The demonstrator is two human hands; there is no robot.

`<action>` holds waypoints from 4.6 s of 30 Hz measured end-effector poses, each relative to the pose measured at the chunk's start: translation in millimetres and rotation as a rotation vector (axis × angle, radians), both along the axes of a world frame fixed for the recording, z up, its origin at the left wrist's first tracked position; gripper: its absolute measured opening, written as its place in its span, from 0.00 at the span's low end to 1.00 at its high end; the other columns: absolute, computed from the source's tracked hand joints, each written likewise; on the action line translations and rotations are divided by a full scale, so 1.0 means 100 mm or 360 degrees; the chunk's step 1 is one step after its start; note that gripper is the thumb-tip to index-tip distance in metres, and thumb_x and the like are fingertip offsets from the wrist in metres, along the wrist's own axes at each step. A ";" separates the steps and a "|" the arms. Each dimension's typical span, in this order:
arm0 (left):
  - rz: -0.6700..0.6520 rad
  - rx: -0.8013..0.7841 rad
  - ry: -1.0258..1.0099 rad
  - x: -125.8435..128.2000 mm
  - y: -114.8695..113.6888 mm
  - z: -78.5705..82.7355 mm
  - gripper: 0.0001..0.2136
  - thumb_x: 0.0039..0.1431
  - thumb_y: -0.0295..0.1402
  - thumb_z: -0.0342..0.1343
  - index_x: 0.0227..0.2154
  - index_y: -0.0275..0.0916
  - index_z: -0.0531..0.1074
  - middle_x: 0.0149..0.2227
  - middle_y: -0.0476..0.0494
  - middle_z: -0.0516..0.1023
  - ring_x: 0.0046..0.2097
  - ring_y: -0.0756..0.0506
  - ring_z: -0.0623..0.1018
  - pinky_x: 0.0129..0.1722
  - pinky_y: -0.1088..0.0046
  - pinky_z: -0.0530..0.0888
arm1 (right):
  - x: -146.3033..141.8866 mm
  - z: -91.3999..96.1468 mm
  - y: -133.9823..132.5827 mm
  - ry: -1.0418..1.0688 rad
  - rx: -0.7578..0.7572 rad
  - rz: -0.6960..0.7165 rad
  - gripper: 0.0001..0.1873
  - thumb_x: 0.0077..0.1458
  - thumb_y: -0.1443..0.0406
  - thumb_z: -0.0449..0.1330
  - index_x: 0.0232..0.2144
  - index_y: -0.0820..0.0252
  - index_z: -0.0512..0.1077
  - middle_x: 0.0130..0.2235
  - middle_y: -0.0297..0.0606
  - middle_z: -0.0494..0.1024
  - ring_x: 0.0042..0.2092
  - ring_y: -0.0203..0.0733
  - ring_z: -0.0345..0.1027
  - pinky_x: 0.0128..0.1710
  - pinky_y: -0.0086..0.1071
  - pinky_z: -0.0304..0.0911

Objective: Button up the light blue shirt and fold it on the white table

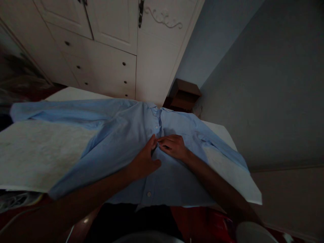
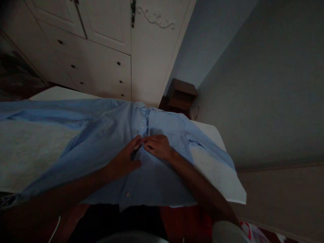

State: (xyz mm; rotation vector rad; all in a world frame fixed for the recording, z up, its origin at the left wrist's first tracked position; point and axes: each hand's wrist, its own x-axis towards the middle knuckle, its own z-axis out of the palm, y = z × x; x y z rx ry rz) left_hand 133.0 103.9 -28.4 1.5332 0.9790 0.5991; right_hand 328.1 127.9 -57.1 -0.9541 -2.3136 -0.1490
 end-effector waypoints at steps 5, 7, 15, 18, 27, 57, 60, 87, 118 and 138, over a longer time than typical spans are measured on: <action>-0.0030 0.0045 0.0033 -0.01 0.01 0.01 0.43 0.45 0.23 0.53 0.66 0.33 0.45 0.66 0.31 0.56 0.66 0.40 0.58 0.65 0.59 0.58 | 0.00 0.00 0.03 0.0089 -0.0116 0.0042 0.05 0.57 0.66 0.59 0.29 0.55 0.70 0.37 0.33 0.82 0.35 0.36 0.76 0.37 0.30 0.67; -0.0038 0.0143 0.0060 -0.02 0.02 0.00 0.41 0.46 0.24 0.53 0.65 0.35 0.47 0.65 0.33 0.58 0.65 0.41 0.61 0.65 0.59 0.59 | 0.00 0.00 0.04 0.0142 -0.0168 0.0076 0.03 0.56 0.65 0.59 0.29 0.55 0.69 0.37 0.34 0.82 0.36 0.36 0.76 0.37 0.30 0.67; 0.0113 0.0880 0.0458 -0.03 0.09 -0.01 0.33 0.50 0.34 0.61 0.60 0.37 0.59 0.58 0.34 0.69 0.60 0.38 0.68 0.60 0.56 0.65 | -0.02 0.02 0.03 0.0293 -0.0252 0.0180 0.03 0.54 0.68 0.58 0.30 0.55 0.67 0.37 0.36 0.80 0.35 0.35 0.74 0.34 0.27 0.67; 0.0071 0.1145 0.0760 -0.03 0.12 0.02 0.20 0.52 0.38 0.61 0.47 0.37 0.72 0.49 0.36 0.74 0.53 0.36 0.71 0.54 0.57 0.68 | -0.02 0.02 0.03 0.0288 -0.0235 0.0160 0.03 0.54 0.68 0.58 0.29 0.55 0.67 0.36 0.36 0.80 0.34 0.35 0.74 0.34 0.28 0.67; 0.0043 0.1166 0.0974 -0.02 0.14 0.04 0.11 0.60 0.36 0.55 0.41 0.39 0.76 0.40 0.40 0.78 0.43 0.41 0.75 0.45 0.63 0.71 | -0.01 0.02 0.02 0.0258 -0.0248 0.0161 0.02 0.56 0.67 0.57 0.31 0.55 0.67 0.37 0.37 0.80 0.31 0.34 0.72 0.35 0.28 0.67; 0.0121 0.1175 0.0754 0.00 0.15 -0.06 0.11 0.63 0.31 0.49 0.40 0.37 0.76 0.39 0.41 0.78 0.43 0.44 0.76 0.46 0.66 0.72 | 0.03 -0.01 0.00 0.0402 -0.0309 0.0089 0.08 0.60 0.59 0.59 0.37 0.55 0.75 0.36 0.35 0.81 0.36 0.36 0.76 0.38 0.28 0.69; 0.0145 0.1183 0.0747 0.01 0.16 -0.09 0.10 0.63 0.32 0.48 0.39 0.38 0.75 0.38 0.42 0.77 0.42 0.44 0.75 0.45 0.66 0.72 | 0.04 -0.02 0.00 0.0433 -0.0403 0.0036 0.09 0.60 0.57 0.59 0.37 0.55 0.75 0.36 0.35 0.81 0.35 0.36 0.76 0.37 0.28 0.69; 0.0148 0.1395 0.0933 0.03 0.12 -0.12 0.09 0.61 0.35 0.55 0.40 0.36 0.74 0.38 0.41 0.77 0.41 0.43 0.76 0.42 0.67 0.73 | 0.06 0.01 0.01 0.0372 -0.0373 0.0229 0.06 0.64 0.66 0.52 0.37 0.56 0.69 0.39 0.39 0.80 0.41 0.37 0.75 0.43 0.32 0.70; 0.0336 0.1100 0.0406 0.00 0.21 -0.16 0.11 0.62 0.35 0.50 0.32 0.38 0.77 0.33 0.44 0.78 0.35 0.46 0.76 0.39 0.68 0.72 | 0.12 0.36 -0.07 0.1243 -0.2269 -0.0041 0.16 0.51 0.55 0.62 0.36 0.63 0.75 0.28 0.35 0.79 0.18 0.30 0.64 0.13 0.23 0.53; 0.0308 0.1026 0.0161 0.00 0.20 -0.11 0.11 0.61 0.33 0.50 0.29 0.39 0.77 0.31 0.45 0.78 0.35 0.48 0.76 0.38 0.70 0.72 | -0.11 0.34 -0.07 0.1701 -0.2517 -0.0261 0.11 0.42 0.63 0.69 0.28 0.64 0.75 0.29 0.36 0.81 0.15 0.24 0.60 0.08 0.20 0.43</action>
